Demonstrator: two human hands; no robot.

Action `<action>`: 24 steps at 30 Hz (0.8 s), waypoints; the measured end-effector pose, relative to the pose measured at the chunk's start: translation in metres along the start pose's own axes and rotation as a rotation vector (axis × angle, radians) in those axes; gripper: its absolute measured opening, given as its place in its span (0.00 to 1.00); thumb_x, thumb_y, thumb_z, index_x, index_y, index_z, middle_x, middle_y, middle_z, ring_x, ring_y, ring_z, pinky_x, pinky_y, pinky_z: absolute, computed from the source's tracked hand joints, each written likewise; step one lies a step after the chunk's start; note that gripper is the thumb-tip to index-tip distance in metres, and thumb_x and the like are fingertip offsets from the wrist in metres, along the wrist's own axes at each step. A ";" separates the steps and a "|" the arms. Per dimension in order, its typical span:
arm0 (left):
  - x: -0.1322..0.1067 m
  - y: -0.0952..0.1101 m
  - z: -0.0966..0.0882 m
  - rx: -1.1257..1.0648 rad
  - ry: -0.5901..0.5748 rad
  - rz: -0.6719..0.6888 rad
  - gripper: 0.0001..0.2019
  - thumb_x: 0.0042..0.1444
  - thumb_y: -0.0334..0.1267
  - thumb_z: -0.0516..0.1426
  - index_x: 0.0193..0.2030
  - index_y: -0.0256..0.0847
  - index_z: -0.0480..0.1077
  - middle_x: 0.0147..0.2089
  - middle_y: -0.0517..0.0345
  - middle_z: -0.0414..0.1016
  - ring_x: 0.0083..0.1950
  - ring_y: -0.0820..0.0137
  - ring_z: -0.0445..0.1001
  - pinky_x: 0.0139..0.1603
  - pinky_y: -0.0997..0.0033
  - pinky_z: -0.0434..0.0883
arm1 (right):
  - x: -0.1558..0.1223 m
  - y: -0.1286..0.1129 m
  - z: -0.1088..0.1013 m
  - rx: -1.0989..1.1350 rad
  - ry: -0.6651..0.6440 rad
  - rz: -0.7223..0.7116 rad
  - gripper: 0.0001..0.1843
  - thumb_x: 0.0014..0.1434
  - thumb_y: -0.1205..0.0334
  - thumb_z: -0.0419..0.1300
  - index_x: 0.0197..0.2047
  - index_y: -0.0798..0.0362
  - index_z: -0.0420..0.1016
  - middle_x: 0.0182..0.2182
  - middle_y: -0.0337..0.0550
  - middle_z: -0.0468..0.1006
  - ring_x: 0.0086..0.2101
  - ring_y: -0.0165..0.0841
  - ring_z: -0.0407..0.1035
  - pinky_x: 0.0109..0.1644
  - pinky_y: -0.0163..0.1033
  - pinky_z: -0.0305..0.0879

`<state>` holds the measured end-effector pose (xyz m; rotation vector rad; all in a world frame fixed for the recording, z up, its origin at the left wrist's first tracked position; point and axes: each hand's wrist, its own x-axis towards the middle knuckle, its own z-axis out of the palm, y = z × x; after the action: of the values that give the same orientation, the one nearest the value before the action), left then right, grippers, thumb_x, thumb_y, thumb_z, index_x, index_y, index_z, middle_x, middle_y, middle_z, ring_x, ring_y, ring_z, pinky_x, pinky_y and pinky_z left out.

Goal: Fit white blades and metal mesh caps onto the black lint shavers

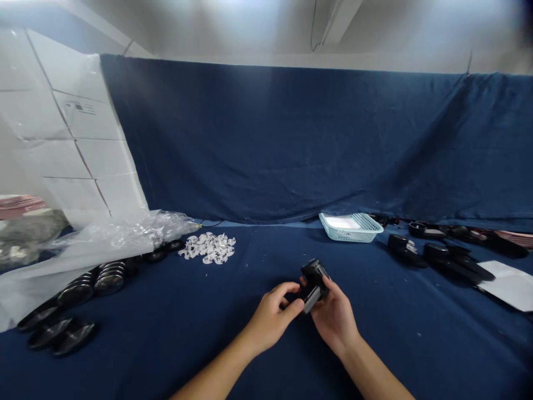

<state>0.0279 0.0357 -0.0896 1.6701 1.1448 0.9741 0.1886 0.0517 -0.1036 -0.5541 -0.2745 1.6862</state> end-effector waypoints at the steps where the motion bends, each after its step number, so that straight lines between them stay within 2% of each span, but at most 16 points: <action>1: -0.001 0.000 0.001 0.029 -0.028 0.028 0.21 0.58 0.47 0.56 0.56 0.43 0.69 0.53 0.50 0.73 0.43 0.66 0.73 0.40 0.69 0.69 | 0.000 0.001 -0.001 -0.002 0.021 -0.012 0.24 0.56 0.61 0.63 0.56 0.44 0.69 0.41 0.39 0.80 0.42 0.34 0.73 0.40 0.36 0.68; 5: 0.000 -0.006 0.003 -0.059 -0.061 0.020 0.20 0.56 0.45 0.59 0.54 0.42 0.68 0.52 0.51 0.74 0.39 0.68 0.74 0.41 0.68 0.70 | 0.003 0.000 -0.004 0.016 0.001 -0.010 0.22 0.57 0.60 0.62 0.56 0.41 0.69 0.44 0.36 0.80 0.42 0.35 0.73 0.41 0.38 0.68; 9: 0.006 -0.011 0.003 -0.251 -0.085 -0.058 0.20 0.54 0.44 0.61 0.51 0.37 0.67 0.49 0.49 0.74 0.34 0.72 0.73 0.35 0.70 0.70 | 0.006 -0.004 -0.007 0.009 -0.084 -0.006 0.19 0.58 0.59 0.61 0.54 0.42 0.72 0.45 0.35 0.79 0.43 0.36 0.72 0.44 0.40 0.67; 13: 0.006 -0.010 -0.002 -0.351 -0.165 -0.117 0.23 0.51 0.41 0.64 0.52 0.38 0.66 0.50 0.47 0.72 0.35 0.71 0.74 0.31 0.73 0.67 | 0.001 -0.007 -0.003 -0.170 -0.182 -0.038 0.28 0.55 0.57 0.64 0.59 0.41 0.66 0.49 0.39 0.77 0.47 0.37 0.70 0.49 0.41 0.64; 17: 0.001 -0.008 -0.002 -0.369 -0.195 -0.128 0.32 0.45 0.39 0.68 0.57 0.42 0.62 0.46 0.52 0.72 0.38 0.69 0.73 0.36 0.71 0.69 | -0.009 -0.008 0.006 -0.439 -0.316 -0.079 0.38 0.52 0.59 0.68 0.64 0.41 0.60 0.57 0.42 0.71 0.56 0.41 0.63 0.58 0.46 0.56; 20: -0.002 -0.006 0.001 -0.396 -0.192 -0.092 0.38 0.43 0.38 0.69 0.60 0.45 0.58 0.45 0.55 0.70 0.43 0.68 0.71 0.42 0.68 0.71 | -0.013 -0.011 0.010 -0.535 -0.355 -0.078 0.39 0.51 0.57 0.69 0.64 0.41 0.60 0.56 0.44 0.71 0.57 0.45 0.63 0.60 0.51 0.55; 24: -0.003 -0.004 0.003 -0.402 -0.204 -0.071 0.39 0.43 0.39 0.69 0.61 0.45 0.58 0.46 0.55 0.69 0.45 0.67 0.70 0.43 0.67 0.71 | -0.012 -0.012 0.009 -0.570 -0.392 -0.087 0.42 0.47 0.59 0.70 0.64 0.40 0.60 0.55 0.44 0.72 0.55 0.45 0.64 0.60 0.53 0.53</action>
<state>0.0283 0.0328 -0.0948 1.3595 0.8050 0.8970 0.1962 0.0433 -0.0877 -0.6089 -1.0697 1.6175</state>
